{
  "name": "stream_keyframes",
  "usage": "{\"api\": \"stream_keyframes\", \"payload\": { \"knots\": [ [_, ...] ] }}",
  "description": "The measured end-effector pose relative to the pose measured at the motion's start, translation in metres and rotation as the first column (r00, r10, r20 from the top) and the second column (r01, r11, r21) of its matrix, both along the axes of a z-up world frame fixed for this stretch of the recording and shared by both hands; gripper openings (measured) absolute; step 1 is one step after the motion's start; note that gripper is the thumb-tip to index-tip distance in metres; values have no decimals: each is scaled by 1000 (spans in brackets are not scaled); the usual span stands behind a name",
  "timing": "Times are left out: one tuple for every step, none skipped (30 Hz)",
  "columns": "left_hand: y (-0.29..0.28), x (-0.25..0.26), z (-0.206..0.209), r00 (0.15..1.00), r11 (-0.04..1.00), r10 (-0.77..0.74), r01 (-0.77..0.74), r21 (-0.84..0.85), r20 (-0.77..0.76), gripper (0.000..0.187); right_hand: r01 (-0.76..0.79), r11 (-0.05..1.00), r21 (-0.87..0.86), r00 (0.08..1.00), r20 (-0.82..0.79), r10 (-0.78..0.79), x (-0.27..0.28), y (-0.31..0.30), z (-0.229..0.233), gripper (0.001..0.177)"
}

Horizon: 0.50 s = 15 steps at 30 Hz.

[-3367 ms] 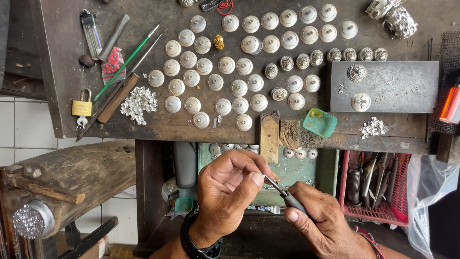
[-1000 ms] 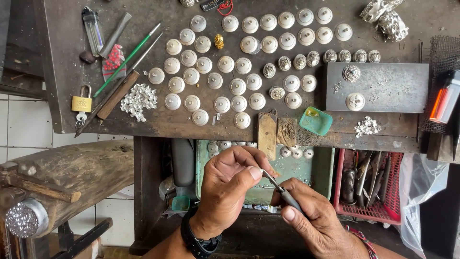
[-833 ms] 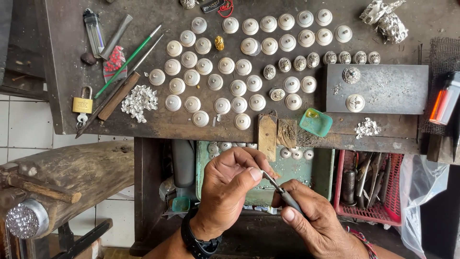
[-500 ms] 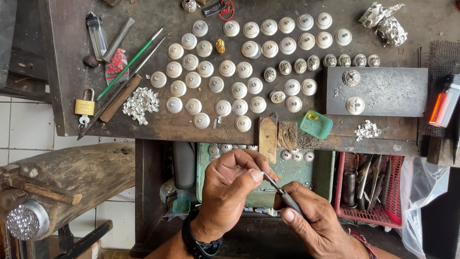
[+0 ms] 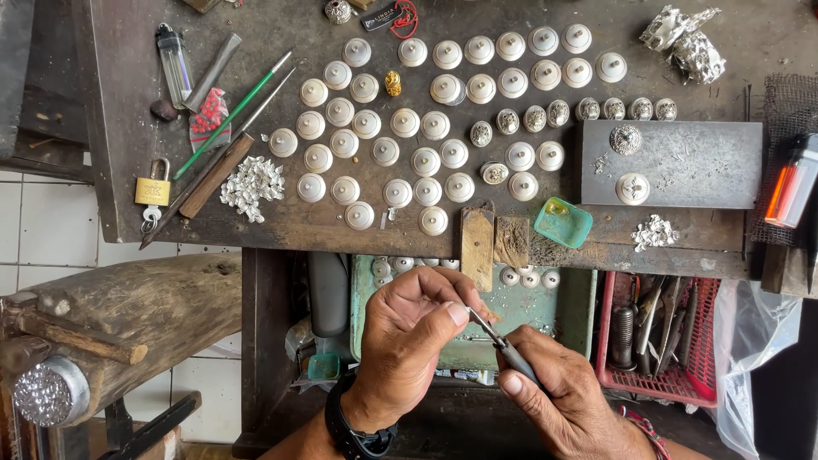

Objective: Attaching small silver jump rings to white circular jewelry components using pliers.

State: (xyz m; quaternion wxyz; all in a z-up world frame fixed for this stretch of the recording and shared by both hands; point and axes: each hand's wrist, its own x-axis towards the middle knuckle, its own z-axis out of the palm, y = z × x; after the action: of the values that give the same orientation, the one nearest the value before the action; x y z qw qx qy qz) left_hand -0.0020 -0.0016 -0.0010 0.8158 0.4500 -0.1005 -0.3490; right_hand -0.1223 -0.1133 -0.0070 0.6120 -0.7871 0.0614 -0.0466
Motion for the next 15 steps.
{"api": "stream_keyframes", "payload": {
  "knots": [
    [0,0,0,1000,1000,0,0,0,0,5,0,1000,0,1000,0,0,0,0,0,32],
    [0,0,1,1000,1000,-2,2,5,2,5,-8,1000,-29,1000,14,9,0,-1,-1,31],
    [0,0,2,1000,1000,-5,5,10,5,5,-16,998,-60,999,28,18,0,-1,-1,31],
    [0,0,1,1000,1000,-5,5,10,6,5,-15,998,-60,999,29,17,-1,0,-2,31],
    [0,0,1,1000,1000,1,-1,10,12,5,10,997,-75,1000,30,-8,-2,1,-2,30],
    [0,-1,0,1000,1000,7,-7,10,18,6,36,995,-90,999,31,-33,-3,2,-3,29],
    [0,-1,0,1000,1000,7,-7,9,18,6,36,995,-91,999,31,-33,-4,2,-4,29],
    [0,-2,-1,1000,1000,5,-5,-7,-9,5,31,996,-88,999,41,-28,-4,2,-5,29],
    [0,-2,-1,999,1000,2,-3,-23,-36,4,28,996,-86,998,51,-24,-5,2,-7,28],
    [1,-2,-2,999,1000,1,-2,-24,-35,4,29,996,-87,998,52,-25,-5,2,-6,28],
    [1,-2,-1,999,1000,5,-5,-9,-39,3,46,994,-95,997,64,-40,-6,2,-6,29],
    [1,-2,-2,999,1000,9,-8,7,-44,2,64,993,-104,996,77,-56,-6,2,-5,29],
    [2,-2,1,999,1000,-1,2,3,-48,2,73,991,-108,995,72,-65,-5,1,-1,29],
    [3,-1,4,999,999,-48,48,14,-11,4,127,981,-145,982,158,-104,-3,1,2,24],
    [3,-2,6,995,995,-99,98,25,17,6,186,966,-180,961,237,-141,-4,0,6,23]
  ]
}}
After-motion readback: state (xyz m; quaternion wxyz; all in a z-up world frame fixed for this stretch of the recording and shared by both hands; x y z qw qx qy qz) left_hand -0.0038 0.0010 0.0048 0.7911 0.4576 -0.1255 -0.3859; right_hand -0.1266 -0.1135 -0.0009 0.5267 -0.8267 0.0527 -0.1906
